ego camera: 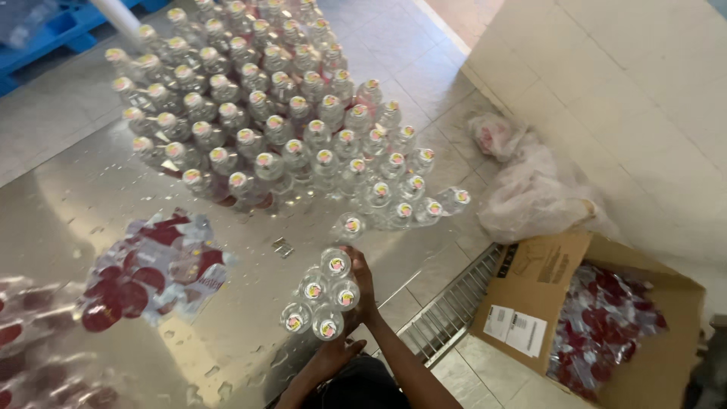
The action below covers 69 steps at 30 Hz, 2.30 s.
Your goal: The person stands at a stainless steel table and applies red circular labels to the caps of clear plastic bottles. They pick up a bottle, place a label on the cap, smooth it down, and then set the bottle aside on the table. The process is repeated continuously with bottles from a large stack.
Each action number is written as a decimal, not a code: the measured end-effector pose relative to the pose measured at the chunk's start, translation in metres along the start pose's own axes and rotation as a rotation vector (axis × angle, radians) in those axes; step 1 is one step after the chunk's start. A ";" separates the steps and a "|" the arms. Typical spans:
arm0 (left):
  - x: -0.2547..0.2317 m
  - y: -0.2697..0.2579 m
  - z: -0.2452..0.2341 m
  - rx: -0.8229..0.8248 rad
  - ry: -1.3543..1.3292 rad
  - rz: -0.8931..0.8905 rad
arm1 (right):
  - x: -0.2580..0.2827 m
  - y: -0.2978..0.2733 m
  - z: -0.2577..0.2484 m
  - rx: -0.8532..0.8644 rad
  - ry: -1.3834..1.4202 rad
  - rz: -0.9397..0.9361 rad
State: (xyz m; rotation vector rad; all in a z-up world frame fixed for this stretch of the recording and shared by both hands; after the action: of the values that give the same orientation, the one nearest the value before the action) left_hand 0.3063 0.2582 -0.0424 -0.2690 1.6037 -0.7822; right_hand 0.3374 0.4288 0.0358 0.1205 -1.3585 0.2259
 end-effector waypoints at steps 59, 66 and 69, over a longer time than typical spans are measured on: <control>0.122 -0.205 -0.466 -1.300 0.075 0.045 | -0.095 -0.113 0.151 0.005 -0.798 0.016; 0.167 -0.202 -0.479 -1.373 0.013 -0.028 | -0.053 -0.139 0.170 -0.159 -0.700 0.091; 0.179 -0.208 -0.484 -1.482 0.105 -0.109 | -0.055 -0.172 0.164 -0.211 -0.666 0.257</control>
State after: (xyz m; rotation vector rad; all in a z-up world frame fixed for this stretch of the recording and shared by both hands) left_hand -0.2408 0.1583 -0.0538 -1.3684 2.0065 0.4814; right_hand 0.2097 0.2208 0.0244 -0.1749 -2.0549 0.2676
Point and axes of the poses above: each hand's wrist, its own y-axis towards the middle knuckle, its own z-axis out of the palm, x = y × z, the point moved 10 cm from there along y, towards the middle knuckle, and after that the axes turned 2 degrees about -y, right-handed, at the moved point
